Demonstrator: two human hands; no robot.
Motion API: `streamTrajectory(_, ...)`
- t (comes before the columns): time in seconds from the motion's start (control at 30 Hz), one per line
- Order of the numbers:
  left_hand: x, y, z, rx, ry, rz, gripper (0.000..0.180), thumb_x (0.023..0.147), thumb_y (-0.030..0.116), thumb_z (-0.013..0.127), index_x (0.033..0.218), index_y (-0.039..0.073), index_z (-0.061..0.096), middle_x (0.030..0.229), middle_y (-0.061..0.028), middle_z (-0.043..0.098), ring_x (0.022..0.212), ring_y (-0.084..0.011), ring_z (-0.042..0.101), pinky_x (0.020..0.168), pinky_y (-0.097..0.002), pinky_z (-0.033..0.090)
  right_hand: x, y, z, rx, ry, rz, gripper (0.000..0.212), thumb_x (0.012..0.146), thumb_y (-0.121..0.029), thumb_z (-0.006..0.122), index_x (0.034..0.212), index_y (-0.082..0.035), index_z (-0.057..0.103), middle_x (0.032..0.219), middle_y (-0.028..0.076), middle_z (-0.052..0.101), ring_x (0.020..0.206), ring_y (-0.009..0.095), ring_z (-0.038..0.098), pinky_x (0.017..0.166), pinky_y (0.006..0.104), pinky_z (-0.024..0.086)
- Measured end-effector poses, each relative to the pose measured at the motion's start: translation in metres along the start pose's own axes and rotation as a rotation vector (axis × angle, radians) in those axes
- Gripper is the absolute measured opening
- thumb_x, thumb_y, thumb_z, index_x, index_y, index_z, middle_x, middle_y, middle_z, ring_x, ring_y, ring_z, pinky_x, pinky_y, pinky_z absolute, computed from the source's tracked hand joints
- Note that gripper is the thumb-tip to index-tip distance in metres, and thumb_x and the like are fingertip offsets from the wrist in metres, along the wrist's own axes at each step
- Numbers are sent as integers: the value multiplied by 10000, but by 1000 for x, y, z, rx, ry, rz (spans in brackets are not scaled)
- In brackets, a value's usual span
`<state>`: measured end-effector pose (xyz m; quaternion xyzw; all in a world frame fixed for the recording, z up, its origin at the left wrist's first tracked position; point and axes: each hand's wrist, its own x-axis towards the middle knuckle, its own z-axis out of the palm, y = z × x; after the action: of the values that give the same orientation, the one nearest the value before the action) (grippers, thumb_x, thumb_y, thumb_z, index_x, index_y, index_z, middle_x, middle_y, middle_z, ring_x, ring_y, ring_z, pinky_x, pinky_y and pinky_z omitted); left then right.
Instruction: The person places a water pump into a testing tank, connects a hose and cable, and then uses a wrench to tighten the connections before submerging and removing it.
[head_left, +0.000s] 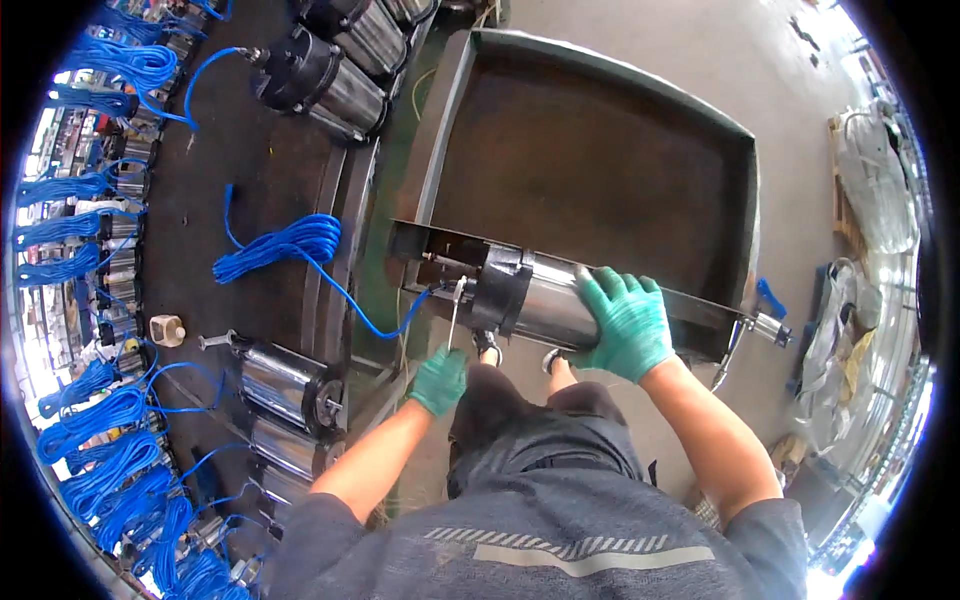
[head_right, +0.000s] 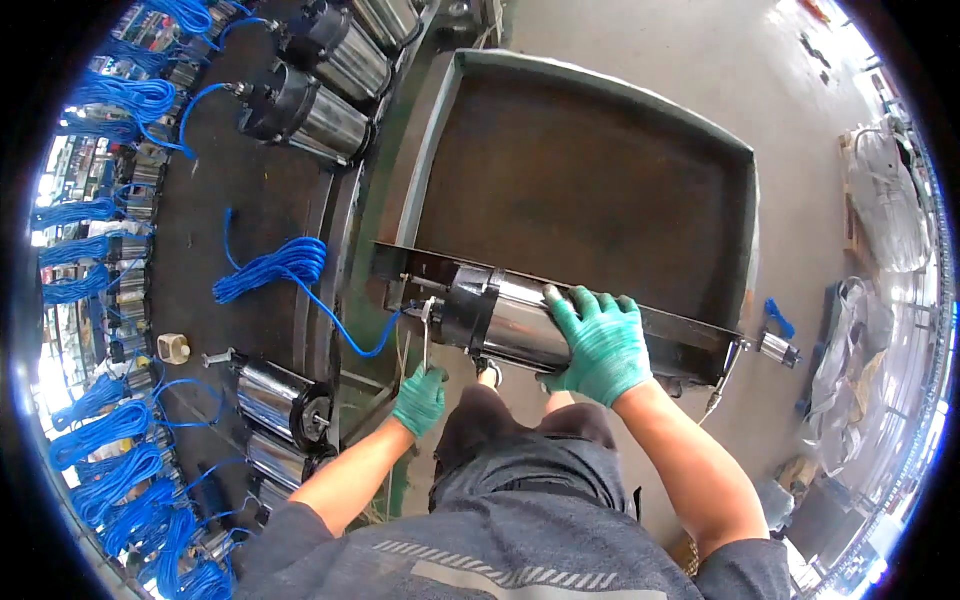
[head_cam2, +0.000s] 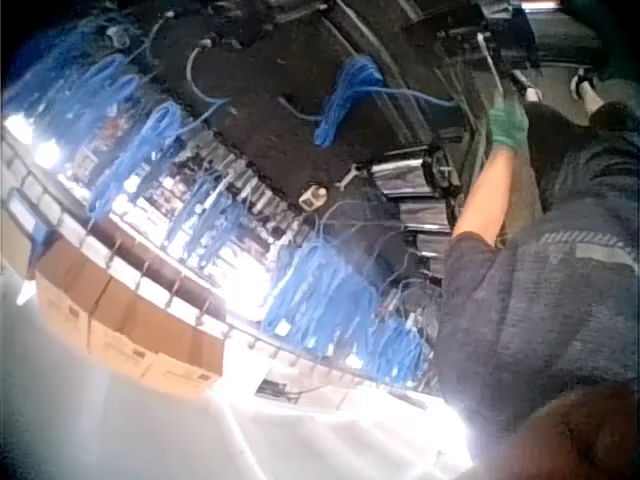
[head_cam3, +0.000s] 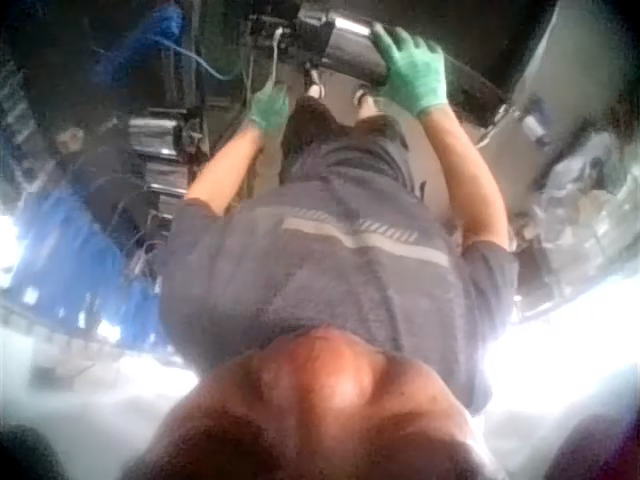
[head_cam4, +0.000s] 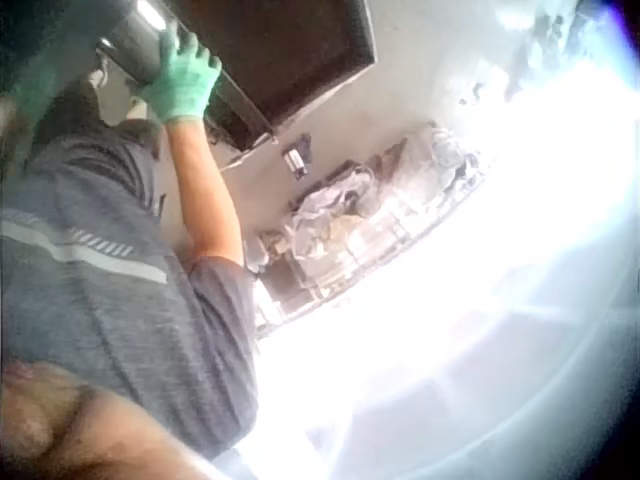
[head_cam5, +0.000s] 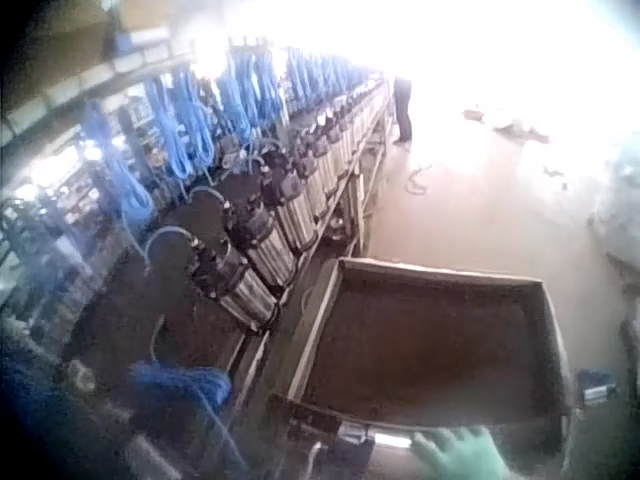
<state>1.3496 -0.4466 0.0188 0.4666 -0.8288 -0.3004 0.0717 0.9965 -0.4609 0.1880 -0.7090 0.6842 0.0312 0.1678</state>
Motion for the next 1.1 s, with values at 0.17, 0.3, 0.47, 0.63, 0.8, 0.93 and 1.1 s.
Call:
streamTrajectory(0.17, -2, -4, -18, 156, -18, -80, 293, 869, 45, 588, 1154, 103, 626, 1092, -217, 651, 835, -441, 650, 685, -513, 540, -10, -5, -9, -33, -28, 21, 1158, 564, -614, 848, 1530, -175, 383, 1354, 112, 563, 1149, 320, 598, 1030, 529, 411)
streamTrajectory(0.3, -36, 7, -85, 227, 72, 89, 278, 865, 169, 659, 1131, 93, 654, 1146, -218, 642, 812, -418, 677, 694, -495, 564, -17, -2, -10, 12, -56, 39, 1171, 607, -623, 837, 1559, -166, 330, 1411, 123, 534, 1181, 328, 603, 1048, 539, 417)
streamTrajectory(0.47, -57, 81, -139, 11, 116, 161, 208, 899, 5, 542, 1066, 59, 654, 985, -193, 689, 869, -432, 661, 759, -490, 546, -34, 6, -12, 15, 99, -47, 1113, 638, -621, 823, 1542, -159, 368, 1509, 140, 453, 1332, 377, 476, 1135, 635, 276)
streamTrajectory(0.63, -8, 191, -122, -206, 17, 398, 197, 907, 51, 557, 1073, 57, 663, 856, -145, 682, 714, -332, 674, 633, -405, 533, -90, -16, -10, 824, 323, -295, 678, 896, -520, 681, 1337, -19, 561, 1237, 236, 641, 1112, 407, 641, 948, 469, 514)
streamTrajectory(0.8, 47, 295, -68, -217, -290, 785, 404, 777, -6, 650, 1167, 98, 646, 910, -154, 680, 803, -364, 675, 683, -453, 532, -162, -4, -1, 1594, 467, 106, 360, 1029, -342, 566, 1246, -56, 596, 1028, 200, 683, 907, 295, 638, 846, 412, 503)
streamTrajectory(0.93, 55, 331, -47, -60, -527, 629, 326, 836, 46, 675, 1162, 61, 667, 1275, -225, 579, 1097, -408, 601, 901, -431, 521, -221, 84, 17, 1724, 867, 510, 252, 1064, -278, 516, 1043, -55, 631, 820, 5, 623, 751, 111, 604, 680, 289, 514)
streamTrajectory(1.1, 43, 281, -50, 28, -464, 390, 214, 923, 23, 567, 1118, -11, 649, 1005, -168, 692, 939, -286, 689, 848, -364, 537, -293, 244, 82, 1462, 996, 1044, 405, 1059, -390, 464, 1214, -33, 578, 809, 164, 634, 738, 279, 585, 721, 412, 489)
